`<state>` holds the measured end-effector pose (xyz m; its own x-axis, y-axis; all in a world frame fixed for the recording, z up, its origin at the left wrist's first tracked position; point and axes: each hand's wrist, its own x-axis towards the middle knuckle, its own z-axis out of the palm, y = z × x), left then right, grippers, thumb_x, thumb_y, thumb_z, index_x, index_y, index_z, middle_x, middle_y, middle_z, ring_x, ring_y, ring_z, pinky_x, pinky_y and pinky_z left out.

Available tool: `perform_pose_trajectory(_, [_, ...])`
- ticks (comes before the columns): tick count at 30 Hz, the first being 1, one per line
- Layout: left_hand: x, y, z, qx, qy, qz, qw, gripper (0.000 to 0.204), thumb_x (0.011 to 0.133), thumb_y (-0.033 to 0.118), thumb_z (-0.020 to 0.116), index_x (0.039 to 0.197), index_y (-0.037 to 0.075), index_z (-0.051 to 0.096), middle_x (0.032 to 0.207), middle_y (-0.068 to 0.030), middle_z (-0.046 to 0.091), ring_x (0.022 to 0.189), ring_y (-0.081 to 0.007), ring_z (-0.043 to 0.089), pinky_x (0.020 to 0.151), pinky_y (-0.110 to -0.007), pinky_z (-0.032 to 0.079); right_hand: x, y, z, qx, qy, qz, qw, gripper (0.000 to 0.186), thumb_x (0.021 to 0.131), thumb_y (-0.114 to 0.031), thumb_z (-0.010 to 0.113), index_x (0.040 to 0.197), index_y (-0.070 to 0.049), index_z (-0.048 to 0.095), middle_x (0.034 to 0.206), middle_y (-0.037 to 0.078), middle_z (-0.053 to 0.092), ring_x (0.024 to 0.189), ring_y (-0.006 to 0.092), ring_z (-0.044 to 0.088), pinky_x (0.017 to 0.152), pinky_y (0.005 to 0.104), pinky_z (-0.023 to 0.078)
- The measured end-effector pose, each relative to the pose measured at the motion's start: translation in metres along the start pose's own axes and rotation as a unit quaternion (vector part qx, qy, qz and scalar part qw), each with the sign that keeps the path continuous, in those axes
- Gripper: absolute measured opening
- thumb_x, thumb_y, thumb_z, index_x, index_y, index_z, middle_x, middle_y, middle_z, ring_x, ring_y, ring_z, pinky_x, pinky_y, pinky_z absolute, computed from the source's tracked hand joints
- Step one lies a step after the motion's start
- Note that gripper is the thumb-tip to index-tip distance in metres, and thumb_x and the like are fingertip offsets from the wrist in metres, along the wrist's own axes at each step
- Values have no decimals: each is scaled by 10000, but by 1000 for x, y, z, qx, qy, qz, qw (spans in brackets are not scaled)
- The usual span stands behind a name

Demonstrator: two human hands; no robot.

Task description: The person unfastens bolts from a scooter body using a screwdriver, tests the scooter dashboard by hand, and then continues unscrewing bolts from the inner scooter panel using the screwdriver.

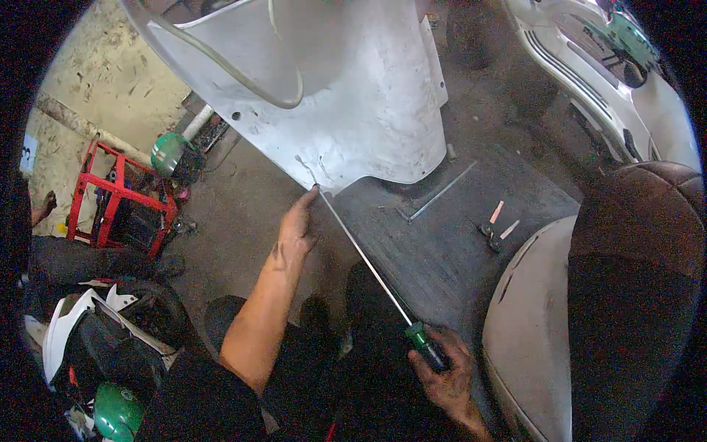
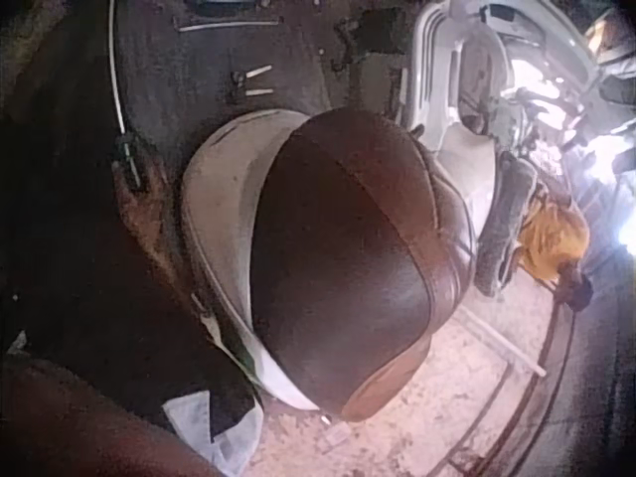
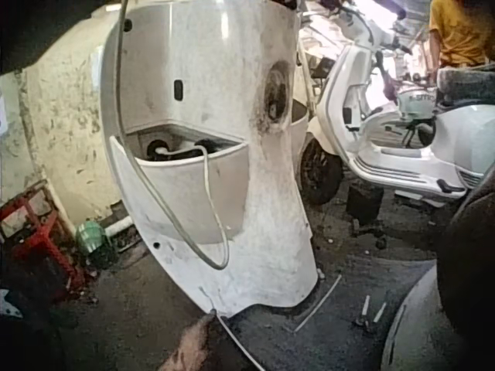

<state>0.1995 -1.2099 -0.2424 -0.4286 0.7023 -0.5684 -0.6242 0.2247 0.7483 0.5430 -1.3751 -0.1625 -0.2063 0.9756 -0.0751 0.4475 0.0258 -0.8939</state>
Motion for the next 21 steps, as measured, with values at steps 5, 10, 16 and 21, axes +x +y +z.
perform_pose_trajectory(5, [-16,-4,12,261,203,155,931,416,829,278,771,1001,-89,679,977,-162,715,863,-213,674,754,-350,517,2,-1,3,-11,-9,26,1000,398,764,-207,802,1097,-34,669,1085,175,667,1024,325,643,915,399,498])
perform_pose_trajectory(10, [-36,-8,23,321,178,279,887,385,812,260,774,991,-70,693,895,-142,714,810,-203,663,763,-330,511,-1,5,9,13,-16,42,999,417,771,-240,803,1109,-40,663,1084,171,661,1012,316,644,909,397,499])
perform_pose_trajectory(16, [-42,-10,27,352,140,317,869,384,786,239,770,1037,-38,684,951,-139,704,847,-226,656,771,-341,508,-10,15,23,51,-60,102,992,445,781,-258,805,1144,-53,646,1074,154,654,1021,291,635,923,385,487])
perform_pose_trajectory(21, [-41,-10,25,366,131,329,860,358,774,210,743,1042,-20,679,888,-111,706,798,-205,655,730,-341,513,-14,23,33,93,-65,101,988,460,796,-302,799,1146,-52,634,1067,136,653,1011,266,629,906,387,488])
